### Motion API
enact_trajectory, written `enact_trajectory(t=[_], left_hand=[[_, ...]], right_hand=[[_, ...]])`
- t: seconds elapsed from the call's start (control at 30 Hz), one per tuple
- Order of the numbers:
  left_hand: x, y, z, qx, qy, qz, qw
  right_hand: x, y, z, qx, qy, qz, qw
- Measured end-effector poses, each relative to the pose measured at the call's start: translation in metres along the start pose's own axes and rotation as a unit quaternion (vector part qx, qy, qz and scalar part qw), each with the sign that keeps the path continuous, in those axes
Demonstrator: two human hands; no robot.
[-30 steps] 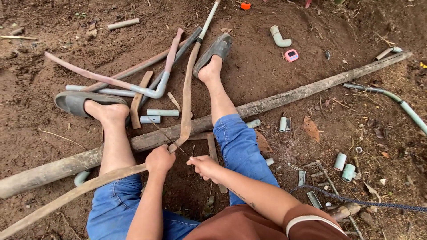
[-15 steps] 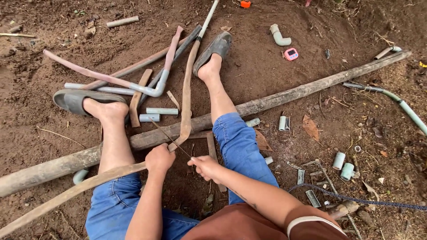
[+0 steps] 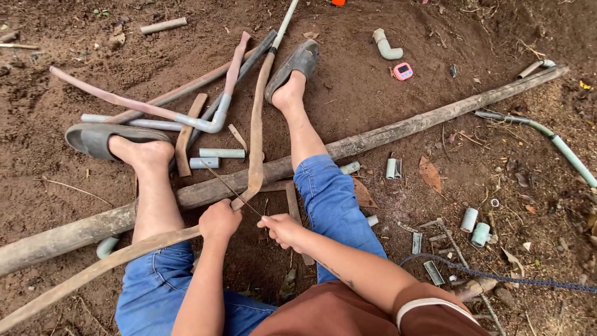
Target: A person sitting on the ground uses a hacksaw blade to cut through a thin strip of material, likely a pipe or wooden support.
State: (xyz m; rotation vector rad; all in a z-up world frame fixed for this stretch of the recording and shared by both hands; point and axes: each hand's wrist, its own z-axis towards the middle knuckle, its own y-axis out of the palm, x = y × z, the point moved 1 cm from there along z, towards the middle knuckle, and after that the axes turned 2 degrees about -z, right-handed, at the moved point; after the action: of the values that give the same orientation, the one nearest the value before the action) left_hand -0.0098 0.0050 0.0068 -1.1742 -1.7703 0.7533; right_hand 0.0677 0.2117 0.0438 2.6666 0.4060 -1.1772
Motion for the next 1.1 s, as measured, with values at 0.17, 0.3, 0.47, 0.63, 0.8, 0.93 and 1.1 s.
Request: enact_trajectory(t=[0.17,0.3,0.47,0.63,0.8,0.93,1.1], left_hand=[[-0.005,0.002,0.002,0.008,0.005,-0.008,1.0],[-0.003,0.007,0.001,0.017,0.02,0.0,1.0],[-0.006,0.011,0.004,0.024,0.008,0.005,1.0],[-0.006,0.0,0.002,0.014,0.009,-0.014,1.0],[-0.006,0.003,0.002,0.02,0.024,-0.008,0.999],[-0.005,0.007,0.003,0.023,0.014,0.001,1.0],[-0.003,-0.001,-0.002,0.01,0.006,-0.015,1.0]], right_hand=[[0.01,-0.003,-0.011,-0.007,0.0,-0.006,1.0],[0.037,-0.021,-0.033,0.003,0.023,-0.02,1.0],[0.008,-0.007,-0.008,0.012,0.009,-0.03,0.999],[0.0,0.001,0.001,-0.002,-0.012,-0.006,1.0],[0.015,-0.01,-0.052,0.023,0.025,-0.027,0.999],[0.002,-0.007,-0.042,0.029,0.025,-0.032,0.999],[0.001,-0.001,0.008,-0.011,0.009,-0.015,1.0]])
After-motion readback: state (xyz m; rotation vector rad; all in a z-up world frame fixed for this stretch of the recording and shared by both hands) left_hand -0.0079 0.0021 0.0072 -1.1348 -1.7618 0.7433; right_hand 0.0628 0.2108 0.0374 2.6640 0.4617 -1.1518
